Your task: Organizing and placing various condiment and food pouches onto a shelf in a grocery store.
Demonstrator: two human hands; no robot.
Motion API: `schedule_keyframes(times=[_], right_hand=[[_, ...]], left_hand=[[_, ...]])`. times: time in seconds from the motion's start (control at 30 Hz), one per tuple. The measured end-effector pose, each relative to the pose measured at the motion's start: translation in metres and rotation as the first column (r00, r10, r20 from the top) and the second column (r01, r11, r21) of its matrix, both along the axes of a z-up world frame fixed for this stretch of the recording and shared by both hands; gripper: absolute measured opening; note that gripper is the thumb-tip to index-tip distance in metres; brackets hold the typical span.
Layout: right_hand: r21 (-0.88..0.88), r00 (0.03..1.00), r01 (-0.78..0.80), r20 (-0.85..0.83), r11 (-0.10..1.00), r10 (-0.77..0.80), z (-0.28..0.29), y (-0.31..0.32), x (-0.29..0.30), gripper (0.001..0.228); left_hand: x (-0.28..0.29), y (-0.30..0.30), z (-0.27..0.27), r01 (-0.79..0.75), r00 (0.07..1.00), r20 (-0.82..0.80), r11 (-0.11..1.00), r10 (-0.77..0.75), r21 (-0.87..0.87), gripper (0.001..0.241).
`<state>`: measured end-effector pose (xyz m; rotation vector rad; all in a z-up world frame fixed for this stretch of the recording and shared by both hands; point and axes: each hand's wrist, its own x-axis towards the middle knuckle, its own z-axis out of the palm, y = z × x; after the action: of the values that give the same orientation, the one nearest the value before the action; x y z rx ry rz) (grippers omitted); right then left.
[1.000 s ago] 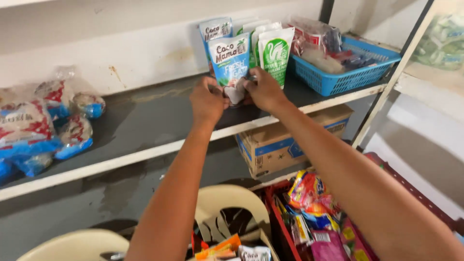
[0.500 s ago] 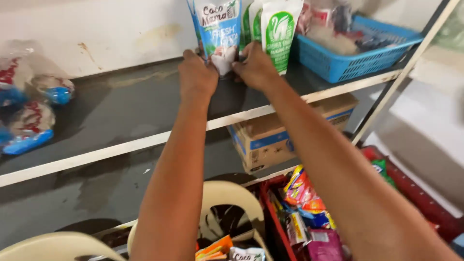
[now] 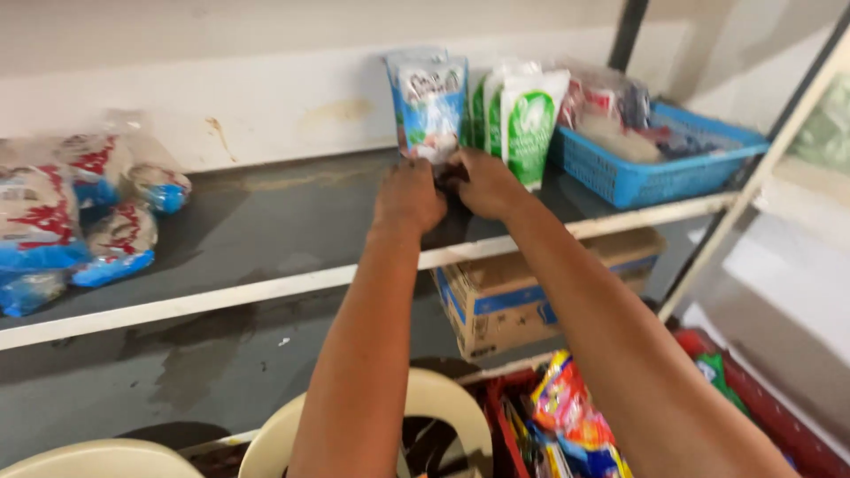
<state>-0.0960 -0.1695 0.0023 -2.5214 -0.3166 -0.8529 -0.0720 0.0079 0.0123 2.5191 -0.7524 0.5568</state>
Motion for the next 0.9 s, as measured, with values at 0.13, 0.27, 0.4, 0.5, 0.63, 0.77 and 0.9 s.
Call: schedule_keyframes(times=[0.13,0.27,0.4,0.5,0.63,0.77,0.9], right_hand=[[-0.04,1.0,-0.022,-0.013,0.999,0.022,-0.001,0.001,-0.003,0.038],[-0.06,0.997,-0.043,-0.062,0.997,0.039,0.009,0.009,-0.013,0.043],[-0.094,0.993,-0.08,-0.093,0.992,0.071,0.004,0.006,-0.006,0.051],[-0.093,0.984,-0.035,-0.178,0.995,0.018,0.004,0.008,-0.006,0.056],[-0.219,0.989,-0.052,-0.148,0.974,0.02,-0.001,0.003,0.001,0.059],[-0.186,0.955,0.024,-0.285,0.982,-0.078,0.007,0.014,-0.01,0.061],[-0.22,0.958,0.014,-0.276,0.975,-0.076,0.005,0.011,-0.005,0.058]], left_hand=[[-0.006,0.004,-0.001,0.003,1.0,-0.006,1.0,-0.003,0.011,0.062],[-0.011,0.005,0.006,-0.024,0.994,-0.103,1.0,0.026,0.018,0.062],[-0.001,0.001,-0.006,-0.061,0.991,-0.118,0.997,0.066,0.039,0.08],[-0.009,0.003,0.002,-0.059,0.975,-0.208,0.993,0.08,0.106,0.069],[-0.026,0.009,0.016,-0.067,0.96,-0.257,0.98,0.114,0.186,0.062],[-0.019,0.006,0.011,-0.035,0.951,-0.298,0.983,0.088,0.178,0.062],[-0.019,0.005,0.012,-0.031,0.948,-0.304,0.978,0.094,0.207,0.065]])
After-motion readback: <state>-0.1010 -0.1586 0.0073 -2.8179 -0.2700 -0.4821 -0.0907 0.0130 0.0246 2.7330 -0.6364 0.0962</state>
